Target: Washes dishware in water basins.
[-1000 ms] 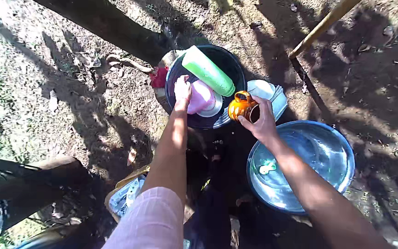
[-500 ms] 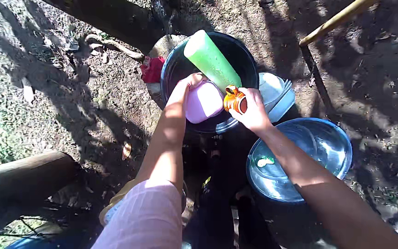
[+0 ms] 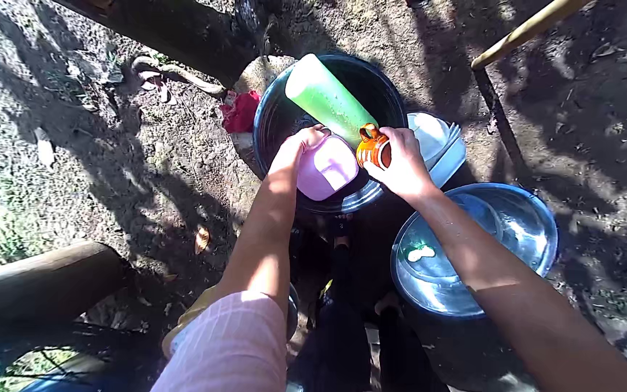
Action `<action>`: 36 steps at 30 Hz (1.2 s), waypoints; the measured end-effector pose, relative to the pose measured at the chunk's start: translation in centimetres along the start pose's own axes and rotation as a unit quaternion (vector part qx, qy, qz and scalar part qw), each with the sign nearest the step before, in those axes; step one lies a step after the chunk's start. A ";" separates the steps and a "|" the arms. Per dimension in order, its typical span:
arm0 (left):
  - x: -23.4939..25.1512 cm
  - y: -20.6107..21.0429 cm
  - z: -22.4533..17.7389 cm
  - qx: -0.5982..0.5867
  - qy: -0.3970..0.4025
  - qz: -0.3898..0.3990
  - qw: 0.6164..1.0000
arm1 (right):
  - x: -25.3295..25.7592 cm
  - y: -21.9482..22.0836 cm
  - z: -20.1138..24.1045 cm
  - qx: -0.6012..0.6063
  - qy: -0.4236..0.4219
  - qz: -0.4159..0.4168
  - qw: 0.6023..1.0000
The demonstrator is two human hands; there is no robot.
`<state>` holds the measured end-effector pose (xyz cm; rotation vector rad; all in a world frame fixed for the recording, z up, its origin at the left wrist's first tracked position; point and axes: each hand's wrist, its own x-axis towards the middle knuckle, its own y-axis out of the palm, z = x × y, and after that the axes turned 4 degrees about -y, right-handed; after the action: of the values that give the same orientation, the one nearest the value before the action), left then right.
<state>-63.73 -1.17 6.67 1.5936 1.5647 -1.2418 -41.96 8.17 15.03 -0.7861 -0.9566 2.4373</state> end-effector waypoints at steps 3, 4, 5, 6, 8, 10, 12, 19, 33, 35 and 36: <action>0.0 0.5 1.2 -0.059 0.071 -0.019 0.996 | 0.2 0.7 0.7 -0.007 0.034 0.004 0.999; 0.1 0.6 1.7 -0.086 0.084 -0.026 0.992 | 0.5 1.0 0.8 -0.009 0.040 0.000 0.999; 0.0 0.5 1.9 -0.102 0.076 -0.024 0.992 | 0.9 1.3 0.8 -0.011 0.047 -0.001 0.999; 0.0 0.6 2.1 -0.117 0.059 -0.019 0.991 | 1.2 1.5 0.8 -0.012 0.052 0.002 0.999; 0.2 1.3 3.3 -0.159 0.072 -0.010 0.985 | 1.7 2.0 0.3 -0.015 0.055 0.005 0.998; 2.6 3.5 7.7 -0.210 0.235 -0.079 0.946 | 2.3 2.4 0.1 -0.027 0.055 0.002 0.998; 0.2 2.1 4.3 -0.250 0.038 -0.003 0.968 | 2.7 2.7 0.3 -0.033 0.060 -0.005 0.998; 0.6 2.5 4.7 -0.303 0.055 0.005 0.951 | 5.2 4.2 0.5 -0.057 0.077 0.014 0.995; -3.1 3.7 5.0 -0.284 -0.051 -0.110 0.951 | 8.9 4.8 0.8 0.051 0.081 0.008 0.995; -2.9 4.5 6.5 -0.290 -0.033 -0.104 0.951 | 8.9 5.3 0.3 0.050 0.039 0.012 0.998; -3.2 4.7 6.7 -0.298 -0.025 -0.094 0.950 | 8.8 5.7 0.0 0.058 0.008 0.000 0.998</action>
<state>-60.25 -9.19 5.88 1.0369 1.8620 -0.7737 -49.61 9.07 7.82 -0.7632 -0.8003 2.4584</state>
